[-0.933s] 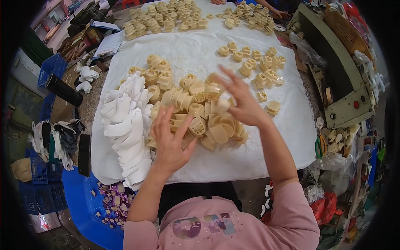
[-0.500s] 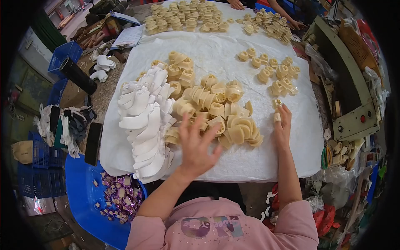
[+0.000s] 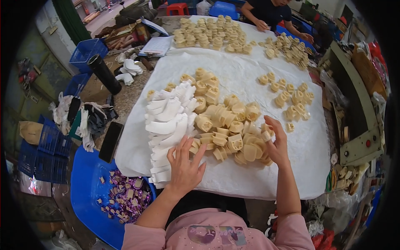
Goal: Assembling small beige foam or plastic footwear inserts with purple foil wrappers and organizing shoe parts.
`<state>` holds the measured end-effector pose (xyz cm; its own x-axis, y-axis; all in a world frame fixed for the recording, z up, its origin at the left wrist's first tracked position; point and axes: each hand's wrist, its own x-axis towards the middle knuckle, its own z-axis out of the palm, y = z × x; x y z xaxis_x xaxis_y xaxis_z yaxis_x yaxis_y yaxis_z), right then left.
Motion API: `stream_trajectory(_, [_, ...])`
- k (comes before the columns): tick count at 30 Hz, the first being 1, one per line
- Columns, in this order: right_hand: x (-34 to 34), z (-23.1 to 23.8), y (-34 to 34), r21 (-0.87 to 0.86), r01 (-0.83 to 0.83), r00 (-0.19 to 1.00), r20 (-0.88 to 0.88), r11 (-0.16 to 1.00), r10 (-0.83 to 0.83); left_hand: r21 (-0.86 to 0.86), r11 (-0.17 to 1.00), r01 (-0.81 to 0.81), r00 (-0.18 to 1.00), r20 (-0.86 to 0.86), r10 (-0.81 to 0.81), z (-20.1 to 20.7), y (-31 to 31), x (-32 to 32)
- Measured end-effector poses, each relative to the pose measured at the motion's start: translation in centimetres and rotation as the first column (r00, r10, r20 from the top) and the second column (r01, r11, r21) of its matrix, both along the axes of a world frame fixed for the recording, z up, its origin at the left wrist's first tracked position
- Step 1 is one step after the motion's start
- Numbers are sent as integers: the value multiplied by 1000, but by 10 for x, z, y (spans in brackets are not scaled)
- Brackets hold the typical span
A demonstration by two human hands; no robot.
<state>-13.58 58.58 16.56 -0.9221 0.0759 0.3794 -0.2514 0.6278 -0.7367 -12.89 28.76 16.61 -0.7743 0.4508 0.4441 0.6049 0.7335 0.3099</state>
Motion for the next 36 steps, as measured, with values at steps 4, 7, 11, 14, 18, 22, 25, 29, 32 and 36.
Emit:
stream_trajectory(4, [4, 29, -35, 171, -57, 991, -109, 984, 77, -128, 990, -53, 996, 60, 61, -3, -13, 11])
stream_trajectory(7, [-4, 46, -80, 416, -162, 965, -123, 895, 232, -228, 967, -115, 989, -116, 91, -27, -24, 2])
stream_trajectory(11, [-25, 45, -137, 557, -275, 914, -101, 784, 393, -201, 978, -54, 995, -98, 35, -25, -39, -7])
stream_trajectory(14, [-38, 19, -152, 623, -300, 905, -52, 722, 422, -198, 977, -77, 994, -87, 61, -26, -51, -9])
stream_trajectory(18, [-34, 23, -134, 755, -299, 912, 45, 584, 408, -99, 993, -58, 997, -46, 54, -26, -63, -9])
stream_trajectory(22, [-26, 18, -131, 748, -258, 924, 5, 612, 383, -43, 999, -31, 999, -38, 30, -26, -62, -7])
stream_trajectory(25, [-16, 18, -150, 724, -133, 927, -151, 677, 344, 44, 999, -19, 999, 45, 17, -21, -61, -4])
stream_trajectory(29, [-16, 2, -180, 609, -181, 938, -129, 772, 322, 71, 997, 17, 999, 30, -19, -26, -64, -3])
stream_trajectory(32, [-15, -11, -176, 664, -182, 945, -86, 726, 316, 145, 989, -12, 999, 32, 8, -35, -65, -3])
stream_trajectory(36, [8, 11, -144, 605, -12, 944, -257, 796, 209, 133, 991, 2, 1000, 9, -3, -30, -63, -2])
